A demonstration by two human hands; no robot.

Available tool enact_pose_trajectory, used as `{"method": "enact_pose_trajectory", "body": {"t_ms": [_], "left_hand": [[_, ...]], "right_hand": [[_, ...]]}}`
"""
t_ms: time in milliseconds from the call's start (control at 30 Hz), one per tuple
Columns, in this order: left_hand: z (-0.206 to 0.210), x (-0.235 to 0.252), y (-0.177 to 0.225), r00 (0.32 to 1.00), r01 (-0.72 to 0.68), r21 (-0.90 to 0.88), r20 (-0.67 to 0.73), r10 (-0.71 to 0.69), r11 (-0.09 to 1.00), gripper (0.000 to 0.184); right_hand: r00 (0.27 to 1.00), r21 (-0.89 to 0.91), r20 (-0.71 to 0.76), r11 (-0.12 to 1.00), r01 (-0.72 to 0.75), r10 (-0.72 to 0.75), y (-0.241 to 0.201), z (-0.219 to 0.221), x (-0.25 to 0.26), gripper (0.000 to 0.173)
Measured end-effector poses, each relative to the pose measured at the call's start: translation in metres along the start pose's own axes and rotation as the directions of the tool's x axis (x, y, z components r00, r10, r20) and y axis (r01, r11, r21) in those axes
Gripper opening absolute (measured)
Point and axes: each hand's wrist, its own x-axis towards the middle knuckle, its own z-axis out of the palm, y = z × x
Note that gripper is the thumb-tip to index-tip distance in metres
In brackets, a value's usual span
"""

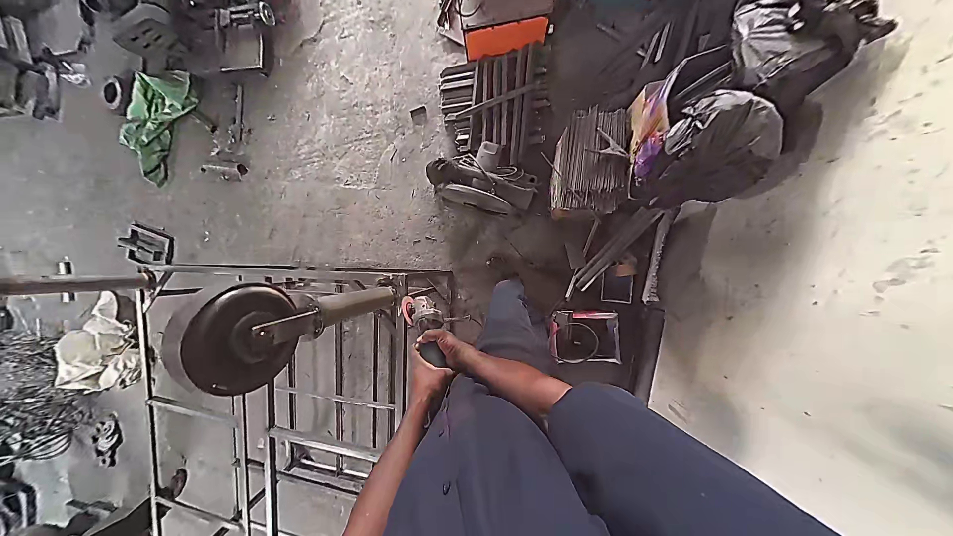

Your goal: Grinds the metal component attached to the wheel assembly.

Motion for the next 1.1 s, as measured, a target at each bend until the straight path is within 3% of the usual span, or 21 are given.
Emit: {"method": "enact_pose_trajectory", "body": {"t_ms": [133, 233, 333, 500, 600, 867, 967, 1100], "left_hand": [[-0.014, -0.004, 0.039, 1.000, 0.009, -0.003, 0.011, -0.009, 1.000, 0.114], [0.000, 0.014, 0.020, 0.998, 0.041, 0.065, -0.042, -0.038, 0.997, 0.114], [-0.001, 0.015, 0.026, 0.993, 0.118, 0.069, 0.025, -0.120, 0.991, 0.116], [-0.002, 0.024, 0.017, 0.998, 0.056, -0.002, -0.009, -0.056, 0.998, 0.118], [-0.007, 0.019, 0.035, 0.997, 0.072, -0.015, 0.014, -0.072, 0.997, 0.114], [-0.014, 0.005, 0.047, 0.988, 0.136, 0.087, 0.057, -0.141, 0.987, 0.110], [-0.010, 0.020, 0.022, 0.995, 0.093, 0.135, 0.012, -0.095, 0.986, 0.115], [-0.017, 0.010, 0.040, 0.990, 0.114, 0.154, 0.066, -0.126, 0.981, 0.114]], "right_hand": [[1.000, 0.007, 0.022, 1.000, -0.010, 0.010, -0.016, 0.001, 0.010, 0.005], [0.998, -0.011, 0.016, 0.998, -0.056, 0.056, -0.016, -0.006, 0.016, 0.005], [0.998, -0.026, -0.004, 0.998, -0.055, 0.055, -0.016, -0.007, 0.014, 0.004], [1.000, -0.041, 0.006, 0.999, 0.019, -0.019, -0.016, -0.003, 0.018, 0.006], [0.999, -0.046, 0.003, 0.998, 0.039, -0.039, -0.019, -0.003, 0.019, 0.006], [1.000, 0.004, -0.016, 1.000, -0.004, 0.004, -0.014, -0.002, 0.019, 0.008], [1.000, 0.000, -0.005, 1.000, 0.007, -0.007, -0.012, -0.001, 0.022, 0.009], [0.999, -0.007, -0.027, 1.000, 0.023, -0.023, -0.015, 0.003, 0.019, 0.007]]}}
